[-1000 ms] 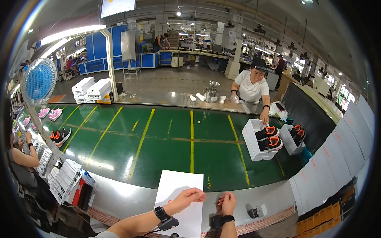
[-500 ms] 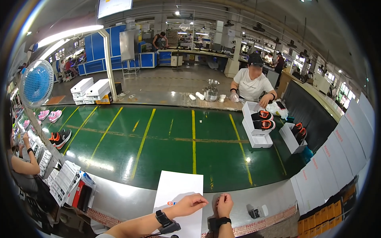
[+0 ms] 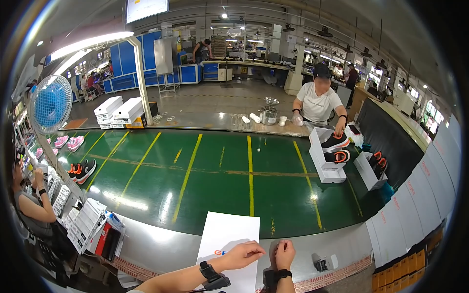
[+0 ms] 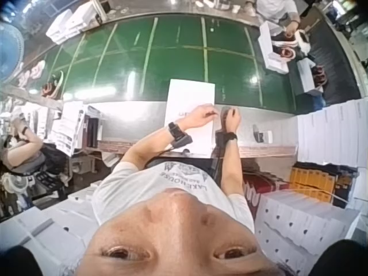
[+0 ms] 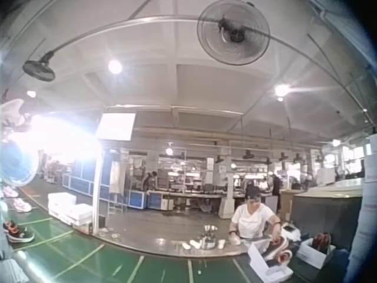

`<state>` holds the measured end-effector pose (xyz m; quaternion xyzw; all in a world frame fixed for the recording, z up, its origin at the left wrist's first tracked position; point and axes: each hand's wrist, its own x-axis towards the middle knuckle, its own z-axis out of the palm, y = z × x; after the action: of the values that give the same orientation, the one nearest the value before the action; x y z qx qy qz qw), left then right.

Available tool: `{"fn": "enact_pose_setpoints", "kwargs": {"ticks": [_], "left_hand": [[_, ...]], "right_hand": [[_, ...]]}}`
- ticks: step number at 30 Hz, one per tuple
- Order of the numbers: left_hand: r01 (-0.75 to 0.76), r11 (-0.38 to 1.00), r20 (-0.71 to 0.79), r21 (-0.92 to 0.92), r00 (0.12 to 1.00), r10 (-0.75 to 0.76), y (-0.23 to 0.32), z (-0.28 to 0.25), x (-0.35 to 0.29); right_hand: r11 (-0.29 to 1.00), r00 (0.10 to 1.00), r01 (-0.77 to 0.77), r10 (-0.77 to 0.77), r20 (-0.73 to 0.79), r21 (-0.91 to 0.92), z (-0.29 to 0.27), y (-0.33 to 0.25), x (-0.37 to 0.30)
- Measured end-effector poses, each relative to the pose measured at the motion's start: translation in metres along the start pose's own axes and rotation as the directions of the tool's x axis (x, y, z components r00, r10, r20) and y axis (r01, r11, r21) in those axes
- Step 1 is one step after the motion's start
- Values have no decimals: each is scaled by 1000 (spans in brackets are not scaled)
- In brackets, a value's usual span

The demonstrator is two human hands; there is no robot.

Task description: The recorder scans the barcodes on shoe boxes and pairs of shoes before placing the shoes into the correct boxes on a production line.

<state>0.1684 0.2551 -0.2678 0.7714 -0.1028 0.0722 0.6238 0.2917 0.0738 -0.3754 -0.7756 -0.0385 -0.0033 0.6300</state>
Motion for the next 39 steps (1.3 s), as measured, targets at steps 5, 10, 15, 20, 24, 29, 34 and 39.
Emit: {"fn": "enact_pose_setpoints", "kwargs": {"ticks": [5,10,15,20,24,29,34,39], "left_hand": [[9,1000,0,-10,1000,-9,0,0,0],[12,1000,10,9,1000,-12,-1,-1,0],[16,1000,14,15,1000,-16,0,-2,0],[-15,1000,-4,12,1000,15,-5,-1,-1],[12,1000,22,16,1000,-13,-1,-4,-1],[36,999,31,23,999,-37,-2,-5,-2],[15,1000,-15,12,1000,-15,-2,-2,0],[45,971,-173,-233,981,-87,-13,0,-2]], "right_hand": [[1000,1000,-6,6,-7,11,0,-2,-1],[1000,1000,-2,2,-14,22,2,0,-2],[1000,1000,2,-2,-13,4,2,3,0],[999,1000,5,-5,7,47,3,4,-2],[999,1000,7,-7,0,39,2,9,-3],[999,1000,-3,2,18,43,3,9,-4],[1000,1000,26,-26,18,-9,1,12,1],[999,1000,-12,11,12,46,5,8,-2]]}}
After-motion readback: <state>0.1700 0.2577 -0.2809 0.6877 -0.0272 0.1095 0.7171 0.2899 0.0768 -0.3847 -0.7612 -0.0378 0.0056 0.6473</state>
